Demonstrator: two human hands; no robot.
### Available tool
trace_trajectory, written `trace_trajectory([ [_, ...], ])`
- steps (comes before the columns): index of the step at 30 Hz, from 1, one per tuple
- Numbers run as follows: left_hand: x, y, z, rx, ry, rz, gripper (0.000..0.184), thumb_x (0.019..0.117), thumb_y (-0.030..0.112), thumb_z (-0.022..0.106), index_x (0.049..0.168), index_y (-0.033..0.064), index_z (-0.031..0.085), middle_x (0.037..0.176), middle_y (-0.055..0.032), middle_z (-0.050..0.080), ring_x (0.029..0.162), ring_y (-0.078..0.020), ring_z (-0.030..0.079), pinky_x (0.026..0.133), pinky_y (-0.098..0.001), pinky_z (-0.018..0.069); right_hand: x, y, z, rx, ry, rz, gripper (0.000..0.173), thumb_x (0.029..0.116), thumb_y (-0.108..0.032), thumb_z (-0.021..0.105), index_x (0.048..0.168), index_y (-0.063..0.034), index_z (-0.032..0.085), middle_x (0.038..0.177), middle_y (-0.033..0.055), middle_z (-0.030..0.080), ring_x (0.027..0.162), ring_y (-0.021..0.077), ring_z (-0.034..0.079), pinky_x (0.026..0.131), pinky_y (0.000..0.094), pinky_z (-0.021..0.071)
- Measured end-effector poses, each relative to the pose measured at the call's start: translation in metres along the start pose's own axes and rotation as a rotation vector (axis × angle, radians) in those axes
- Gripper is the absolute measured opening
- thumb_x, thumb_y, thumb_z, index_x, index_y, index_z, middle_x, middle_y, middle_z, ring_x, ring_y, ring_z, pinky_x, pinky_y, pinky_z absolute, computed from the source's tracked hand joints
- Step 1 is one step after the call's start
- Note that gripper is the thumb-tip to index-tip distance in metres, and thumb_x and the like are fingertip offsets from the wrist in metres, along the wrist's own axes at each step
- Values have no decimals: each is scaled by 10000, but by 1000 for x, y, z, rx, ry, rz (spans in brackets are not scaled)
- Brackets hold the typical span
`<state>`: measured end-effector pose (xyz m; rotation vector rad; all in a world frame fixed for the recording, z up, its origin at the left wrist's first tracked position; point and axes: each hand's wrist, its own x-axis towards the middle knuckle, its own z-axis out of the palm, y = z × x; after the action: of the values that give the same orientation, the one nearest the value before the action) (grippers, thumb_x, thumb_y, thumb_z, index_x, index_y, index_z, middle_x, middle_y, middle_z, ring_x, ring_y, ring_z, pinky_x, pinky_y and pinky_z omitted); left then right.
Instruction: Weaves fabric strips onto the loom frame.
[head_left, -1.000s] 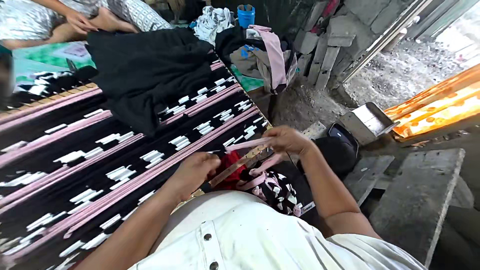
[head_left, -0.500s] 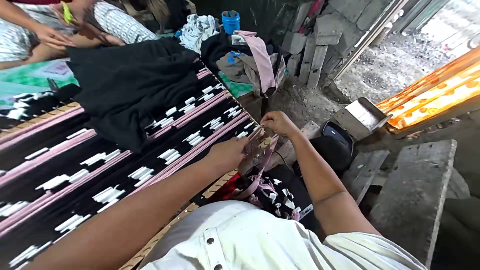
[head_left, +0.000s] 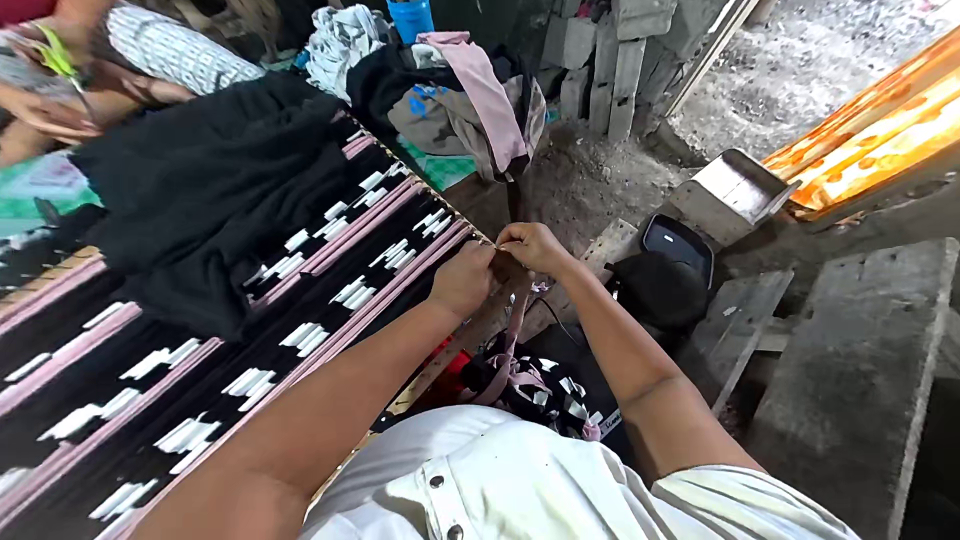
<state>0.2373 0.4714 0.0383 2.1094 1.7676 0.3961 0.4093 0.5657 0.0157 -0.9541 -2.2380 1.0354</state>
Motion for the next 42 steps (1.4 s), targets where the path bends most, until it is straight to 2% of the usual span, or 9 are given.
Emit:
trace_trajectory([
  [4, 5, 3, 7, 93, -17, -3, 258, 1043, 84, 486, 1204, 8, 673, 1247, -222, 615, 1082, -393, 667, 853, -573, 565, -7, -1, 2, -9, 62, 233, 182, 958, -142, 707, 1054, 4, 658, 861, 136, 654, 744, 235, 617, 725, 447, 535],
  [8, 9, 6, 3, 91, -55, -22, 286, 1041, 158, 494, 1214, 33, 684, 1203, -208, 633, 1080, -376, 662, 861, -572, 553, -18, -23, -7, -194, -29, 405, 158, 1002, -158, 605, 1046, -45, 707, 1015, 164, 719, 991, 331, 695, 869, 578, 543],
  [13, 17, 9, -8, 125, -194, -52, 285, 1083, 148, 465, 1265, 54, 662, 1308, -184, 614, 1188, -368, 627, 961, -574, 524, -38, -57, -9, -315, -120, 355, 261, 1037, -141, 496, 1132, -90, 733, 1130, 138, 724, 1100, 328, 685, 926, 594, 534],
  [19, 28, 4, -24, -39, -285, 0, 319, 1084, 163, 445, 1204, 10, 698, 1248, -207, 654, 1219, -356, 606, 1055, -564, 451, -51, -94, 18, -335, -162, 470, 268, 1053, -137, 460, 1169, -46, 684, 1144, 177, 703, 1090, 368, 682, 902, 609, 542],
  [23, 30, 3, -24, -60, -303, 4, 303, 1071, 240, 527, 1110, 2, 711, 1135, -194, 680, 1118, -337, 643, 999, -555, 483, -57, -124, 46, -388, -357, 586, 237, 1034, -143, 514, 1168, 3, 645, 1200, 238, 635, 1075, 407, 667, 861, 611, 549],
  [27, 27, 6, -23, -44, -304, -42, 245, 1008, 217, 650, 1134, 11, 693, 1165, -194, 650, 1101, -344, 636, 981, -555, 499, -64, -129, 64, -480, -381, 460, 280, 1037, -122, 468, 1224, 3, 634, 1222, 206, 648, 1102, 384, 664, 835, 577, 549],
  [33, 19, 7, -11, 166, -270, 48, 249, 1044, 116, 531, 1239, 17, 649, 1288, -200, 614, 1185, -367, 628, 970, -560, 524, -87, -154, 86, -379, -541, 84, 285, 1015, -30, 460, 1225, 39, 641, 1213, 262, 645, 1129, 434, 644, 867, 609, 532],
  [38, -4, 3, 0, 331, -223, 152, 427, 1013, -9, 515, 1439, 8, 530, 1408, -205, 544, 1172, -413, 628, 903, -554, 561, -94, -165, 114, -338, -774, -261, 332, 1021, -82, 546, 1338, -81, 647, 1268, 226, 658, 1202, 438, 614, 963, 656, 481],
  [42, -14, -8, 13, 375, -159, 264, 404, 1000, 23, 533, 1399, -36, 552, 1400, -215, 555, 1162, -440, 612, 882, -572, 547, -87, -151, 79, -221, -478, -276, 288, 1052, -269, 553, 1096, -70, 756, 1020, 132, 749, 1017, 305, 716, 891, 584, 541],
])
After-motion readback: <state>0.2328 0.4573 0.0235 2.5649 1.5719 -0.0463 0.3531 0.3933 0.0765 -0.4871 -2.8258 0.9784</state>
